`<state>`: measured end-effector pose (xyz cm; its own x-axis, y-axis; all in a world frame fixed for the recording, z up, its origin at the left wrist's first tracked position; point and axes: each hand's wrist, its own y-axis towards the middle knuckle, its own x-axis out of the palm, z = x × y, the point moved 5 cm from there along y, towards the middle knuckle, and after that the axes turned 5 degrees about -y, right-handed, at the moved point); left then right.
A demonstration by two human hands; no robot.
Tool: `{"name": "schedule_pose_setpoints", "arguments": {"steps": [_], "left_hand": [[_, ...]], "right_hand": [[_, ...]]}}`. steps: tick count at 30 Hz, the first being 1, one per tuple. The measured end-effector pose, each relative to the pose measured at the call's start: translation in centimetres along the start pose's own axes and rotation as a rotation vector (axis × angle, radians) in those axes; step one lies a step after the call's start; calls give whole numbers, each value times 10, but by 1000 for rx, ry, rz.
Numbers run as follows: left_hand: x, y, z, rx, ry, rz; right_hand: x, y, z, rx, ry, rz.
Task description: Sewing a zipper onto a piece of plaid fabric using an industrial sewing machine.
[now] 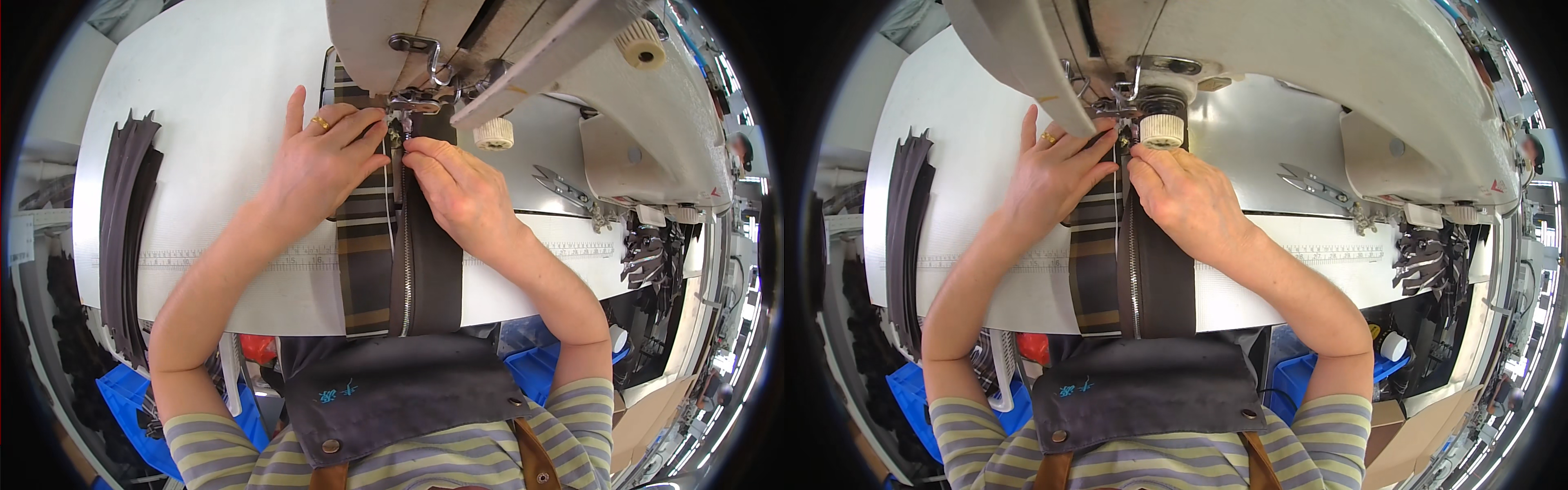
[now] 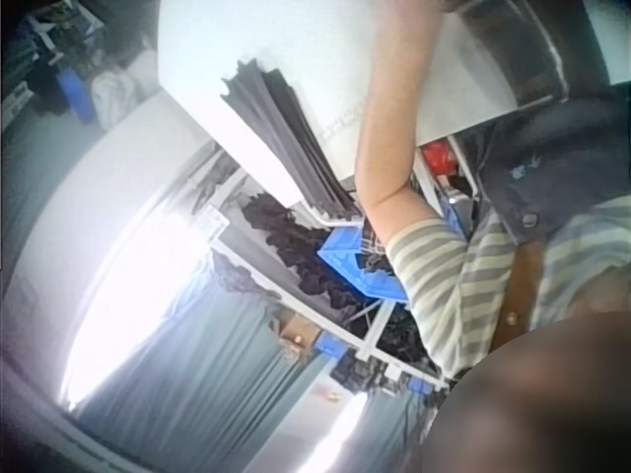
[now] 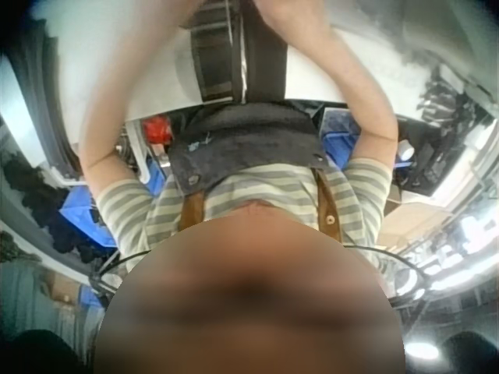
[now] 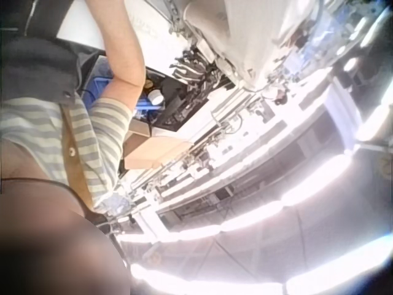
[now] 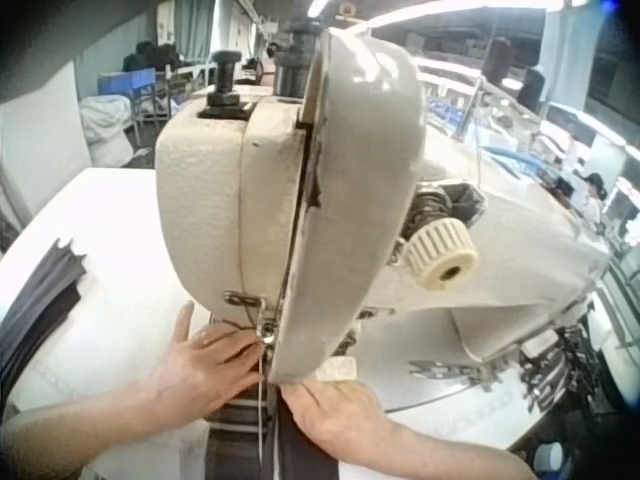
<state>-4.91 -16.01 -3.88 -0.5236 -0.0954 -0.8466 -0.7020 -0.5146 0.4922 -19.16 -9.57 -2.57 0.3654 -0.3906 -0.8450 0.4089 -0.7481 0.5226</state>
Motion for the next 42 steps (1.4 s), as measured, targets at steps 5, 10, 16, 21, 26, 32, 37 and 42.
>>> {"name": "schedule_pose_setpoints", "arguments": {"steps": [5,10,16,21,26,32,37,42], "left_hand": [[0,-4,2,28,-40,19],[2,-4,5,39,-39,23],[2,-3,6,47,-44,26],[1,-4,9,11,-46,53],[1,-10,8,86,-41,57],[-10,-16,27,83,11,-91],[-16,-34,44,111,-67,-26],[-8,-28,15,-132,-495,-72]], "right_hand": [[-2,0,-2,3,-3,12],[-4,-1,-2,10,-11,15],[-4,0,-4,15,-11,22],[0,-3,-1,16,23,29],[0,-6,2,117,138,57],[7,-9,2,-24,23,64],[2,-5,-4,43,5,34],[8,-6,-6,-3,-65,12]]}}
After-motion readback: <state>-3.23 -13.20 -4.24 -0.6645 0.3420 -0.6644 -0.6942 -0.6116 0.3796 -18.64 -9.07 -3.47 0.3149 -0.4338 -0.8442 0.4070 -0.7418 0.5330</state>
